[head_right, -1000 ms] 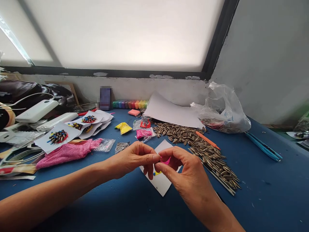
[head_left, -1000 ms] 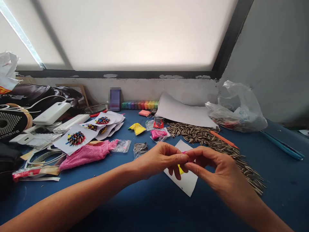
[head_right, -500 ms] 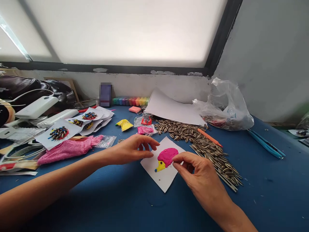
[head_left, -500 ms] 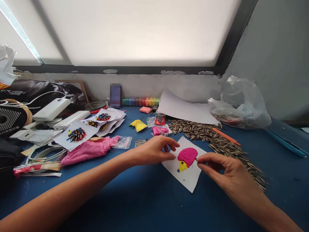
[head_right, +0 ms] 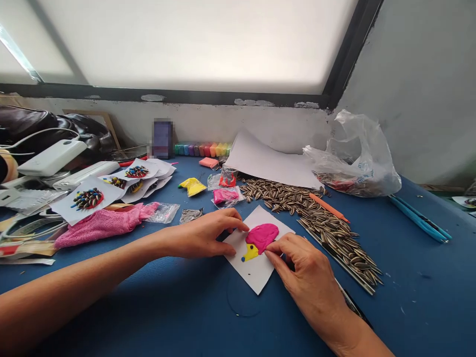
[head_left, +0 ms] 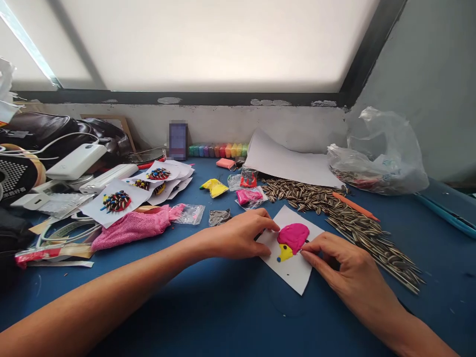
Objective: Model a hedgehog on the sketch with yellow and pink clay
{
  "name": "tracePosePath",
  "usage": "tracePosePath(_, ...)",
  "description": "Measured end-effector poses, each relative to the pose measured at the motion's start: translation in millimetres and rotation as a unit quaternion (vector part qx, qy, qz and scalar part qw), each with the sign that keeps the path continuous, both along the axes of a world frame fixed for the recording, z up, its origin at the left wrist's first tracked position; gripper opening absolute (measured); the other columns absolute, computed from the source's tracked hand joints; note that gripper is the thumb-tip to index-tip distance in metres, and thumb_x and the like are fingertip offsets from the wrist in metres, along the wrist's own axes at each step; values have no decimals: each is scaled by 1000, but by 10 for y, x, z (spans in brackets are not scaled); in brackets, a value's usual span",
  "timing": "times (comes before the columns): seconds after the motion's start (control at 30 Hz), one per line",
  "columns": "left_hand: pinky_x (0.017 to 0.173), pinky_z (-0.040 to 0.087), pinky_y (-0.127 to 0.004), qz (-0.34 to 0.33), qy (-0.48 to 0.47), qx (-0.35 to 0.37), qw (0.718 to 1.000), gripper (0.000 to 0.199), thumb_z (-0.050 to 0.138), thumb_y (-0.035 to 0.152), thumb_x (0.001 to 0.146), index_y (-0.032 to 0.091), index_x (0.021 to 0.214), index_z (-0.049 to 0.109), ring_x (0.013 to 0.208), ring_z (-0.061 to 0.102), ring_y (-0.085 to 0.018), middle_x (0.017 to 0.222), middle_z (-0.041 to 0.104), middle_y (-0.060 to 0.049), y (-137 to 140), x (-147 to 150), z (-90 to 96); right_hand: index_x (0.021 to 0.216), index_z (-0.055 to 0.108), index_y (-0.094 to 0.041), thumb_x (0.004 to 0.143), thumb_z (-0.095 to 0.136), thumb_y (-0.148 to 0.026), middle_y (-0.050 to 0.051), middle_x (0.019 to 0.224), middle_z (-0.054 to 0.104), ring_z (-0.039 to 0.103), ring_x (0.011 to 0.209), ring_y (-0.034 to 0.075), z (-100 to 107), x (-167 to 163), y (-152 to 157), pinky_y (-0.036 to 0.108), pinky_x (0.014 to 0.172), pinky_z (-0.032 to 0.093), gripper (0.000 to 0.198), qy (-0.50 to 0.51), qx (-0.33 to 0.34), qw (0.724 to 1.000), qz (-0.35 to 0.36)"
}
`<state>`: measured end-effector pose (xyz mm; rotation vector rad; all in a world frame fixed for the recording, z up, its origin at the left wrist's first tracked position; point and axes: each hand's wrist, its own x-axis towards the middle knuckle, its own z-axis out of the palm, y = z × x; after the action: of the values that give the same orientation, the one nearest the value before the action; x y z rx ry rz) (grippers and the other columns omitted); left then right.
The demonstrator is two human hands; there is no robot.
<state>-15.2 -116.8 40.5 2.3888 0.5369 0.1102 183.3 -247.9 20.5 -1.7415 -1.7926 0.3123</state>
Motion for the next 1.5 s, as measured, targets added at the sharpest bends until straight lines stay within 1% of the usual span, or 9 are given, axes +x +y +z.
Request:
tracePosePath(0.17,88,42,-28,-3,8,-7,1000,49,66,21,78,16,126,60,104,52,-21,118,53,-9,-5,-4,9,80,68,-25,92,53,-38,3,83,68,64,76,20,-37,11,-4,33,68,49,23,-20,-6,1000,7)
tracePosePath(0.43,91,41,-29,-13,5,-4,1000,47,65,23,79,18,126,60,106,52,-21,118,52,-8,4,-10,-21,83,68,-24,95,49,-34,3,84,67,63,77,19,-117,21,-10,34,71,49,24,-112,32,993,15)
tracePosePath(0.67,90,41,-29,-14,4,2,1000,47,65,21,79,17,126,60,106,52,-21,118,52,-8,-2,-10,-20,89,68,-22,97,45,-27,4,85,66,63,74,19,-116,4,-78,33,68,48,25,-218,86,971,36)
tracePosePath(0.87,91,42,-30,-15,6,2,1000,46,65,20,80,18,126,60,106,52,-21,118,52,-9,-5,-15,-9,91,67,-21,98,44,-25,4,85,65,63,74,18,-112,-2,-92,31,67,48,24,-244,86,965,41)
tracePosePath(1.1,94,41,-30,-18,1,0,1000,47,66,21,80,18,127,60,108,51,-21,119,52,-8,1,-9,-29,91,69,-16,98,40,-21,7,81,63,62,69,20,-120,-82,-128,34,60,45,30,-340,121,932,32)
tracePosePath(1.23,92,42,-30,-13,5,0,1000,45,66,20,80,18,125,60,106,51,-20,117,52,-8,-7,-10,-21,94,67,-17,99,38,-19,5,81,63,60,67,17,-123,-63,-159,31,60,44,30,-318,151,936,29)
tracePosePath(1.33,93,42,-30,-15,5,0,1000,45,66,20,81,18,125,60,106,51,-20,117,52,-7,-12,-11,-5,98,66,-17,100,38,-20,5,84,63,60,69,16,-128,-39,-186,31,62,43,28,-299,150,942,37)
tracePosePath(1.43,92,42,-29,-14,7,3,1000,44,66,20,81,19,125,60,106,51,-20,118,52,-8,-15,-11,0,105,66,-18,100,37,-19,5,86,64,60,70,16,-132,-45,-191,30,61,42,29,-311,160,936,41)
tracePosePath(1.5,92,42,-29,-13,9,5,1000,44,66,20,81,19,125,60,106,51,-20,118,52,-8,-16,-13,-3,102,68,-18,100,37,-19,5,84,63,60,69,16,-132,-65,-180,30,60,42,31,-323,172,930,42)
